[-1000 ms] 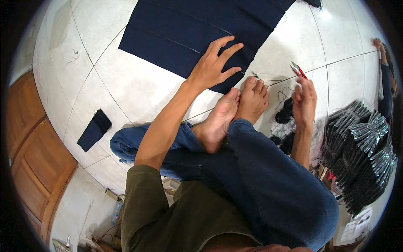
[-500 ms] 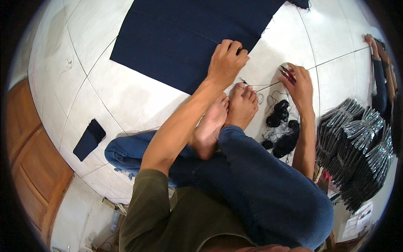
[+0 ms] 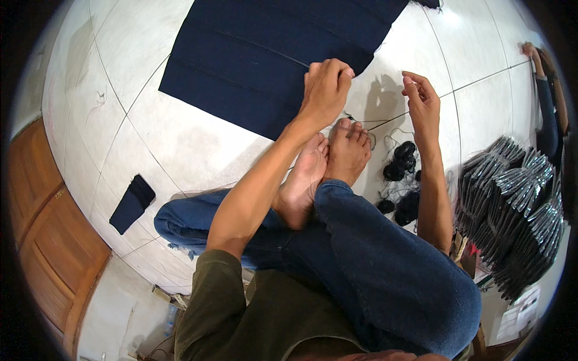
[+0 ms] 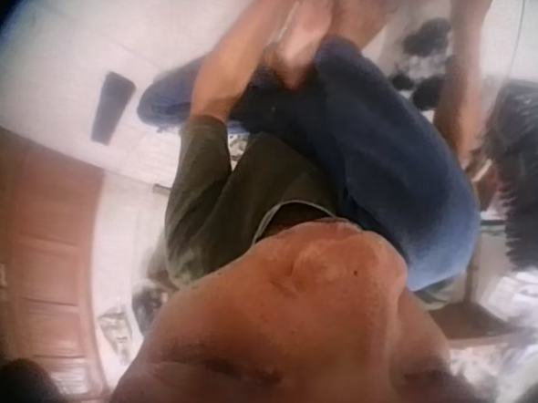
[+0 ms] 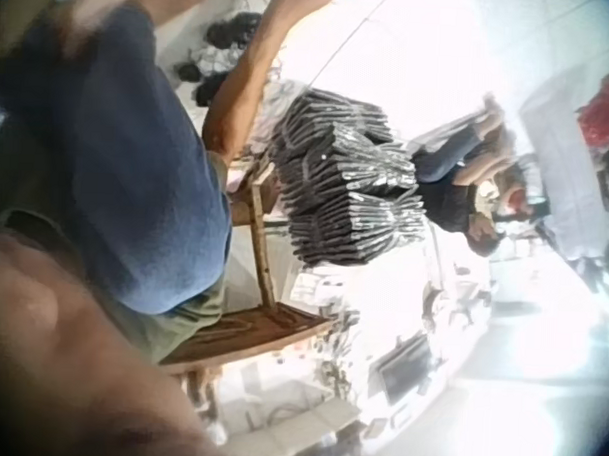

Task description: The person sits on the floor and uses a red utility knife to cut a large piece of dark fabric into long strips. They repeatedly measure, cut, and stack the resulting fabric pieces on the floor.

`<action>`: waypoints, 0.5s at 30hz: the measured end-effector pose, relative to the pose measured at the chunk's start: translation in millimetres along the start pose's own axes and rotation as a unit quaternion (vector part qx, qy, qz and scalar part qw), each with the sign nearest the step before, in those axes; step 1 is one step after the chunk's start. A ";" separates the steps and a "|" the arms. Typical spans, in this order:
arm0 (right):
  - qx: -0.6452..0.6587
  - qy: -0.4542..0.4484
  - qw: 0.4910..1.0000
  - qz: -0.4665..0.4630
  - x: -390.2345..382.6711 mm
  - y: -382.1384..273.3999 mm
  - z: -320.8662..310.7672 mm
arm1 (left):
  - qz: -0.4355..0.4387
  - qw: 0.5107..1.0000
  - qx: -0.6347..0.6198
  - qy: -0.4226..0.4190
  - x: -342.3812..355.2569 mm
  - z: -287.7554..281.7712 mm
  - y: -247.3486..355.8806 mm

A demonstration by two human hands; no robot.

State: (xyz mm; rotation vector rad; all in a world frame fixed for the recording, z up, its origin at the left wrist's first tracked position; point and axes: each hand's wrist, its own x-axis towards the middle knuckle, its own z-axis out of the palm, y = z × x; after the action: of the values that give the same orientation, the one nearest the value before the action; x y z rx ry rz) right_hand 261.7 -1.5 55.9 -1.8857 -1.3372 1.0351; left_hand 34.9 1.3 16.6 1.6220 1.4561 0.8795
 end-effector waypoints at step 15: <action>-0.275 0.095 0.912 -0.290 14.3 -14.1 43.7 | 0.019 0.997 -0.065 -0.029 -6.9 -0.4 25.6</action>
State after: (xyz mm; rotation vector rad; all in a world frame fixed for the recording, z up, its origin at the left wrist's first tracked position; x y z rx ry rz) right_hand 220.3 17.9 41.2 -1.7001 -2.0383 0.1717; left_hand 45.6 -6.8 39.4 1.5701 1.3056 0.9212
